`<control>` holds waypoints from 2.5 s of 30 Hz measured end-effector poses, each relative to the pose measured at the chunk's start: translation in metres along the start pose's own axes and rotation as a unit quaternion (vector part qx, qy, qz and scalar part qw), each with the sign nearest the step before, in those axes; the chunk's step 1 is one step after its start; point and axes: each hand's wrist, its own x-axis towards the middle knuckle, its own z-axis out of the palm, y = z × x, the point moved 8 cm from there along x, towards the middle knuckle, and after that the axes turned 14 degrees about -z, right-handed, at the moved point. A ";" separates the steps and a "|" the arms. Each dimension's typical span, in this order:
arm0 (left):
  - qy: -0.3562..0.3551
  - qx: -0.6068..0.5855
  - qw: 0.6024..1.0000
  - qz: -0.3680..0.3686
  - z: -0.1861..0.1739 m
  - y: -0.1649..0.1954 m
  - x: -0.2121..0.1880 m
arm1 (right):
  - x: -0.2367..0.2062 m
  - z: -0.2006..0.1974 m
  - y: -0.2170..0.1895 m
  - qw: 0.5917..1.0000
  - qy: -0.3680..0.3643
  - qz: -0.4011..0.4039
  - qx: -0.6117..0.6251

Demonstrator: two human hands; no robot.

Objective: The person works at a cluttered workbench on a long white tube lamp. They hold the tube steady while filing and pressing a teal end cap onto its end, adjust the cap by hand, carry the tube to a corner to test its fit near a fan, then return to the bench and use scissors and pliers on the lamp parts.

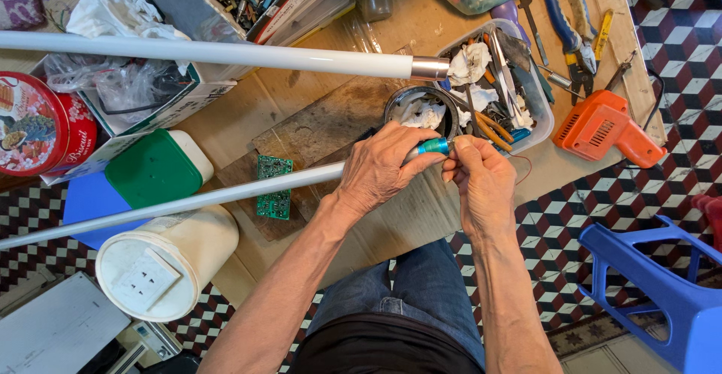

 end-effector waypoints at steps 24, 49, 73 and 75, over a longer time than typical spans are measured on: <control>0.007 -0.001 1.000 0.007 -0.003 0.001 0.000 | 0.003 -0.001 0.009 0.999 0.017 -0.020 0.042; 0.002 -0.003 1.000 0.000 -0.005 0.013 0.000 | 0.000 -0.006 0.002 0.998 0.000 -0.020 0.054; -0.005 0.079 0.996 0.033 0.000 0.019 0.001 | 0.006 0.001 -0.001 0.997 -0.031 -0.041 -0.052; 0.003 0.096 0.995 0.038 -0.001 0.022 0.002 | 0.006 0.003 -0.002 0.997 -0.031 -0.046 -0.052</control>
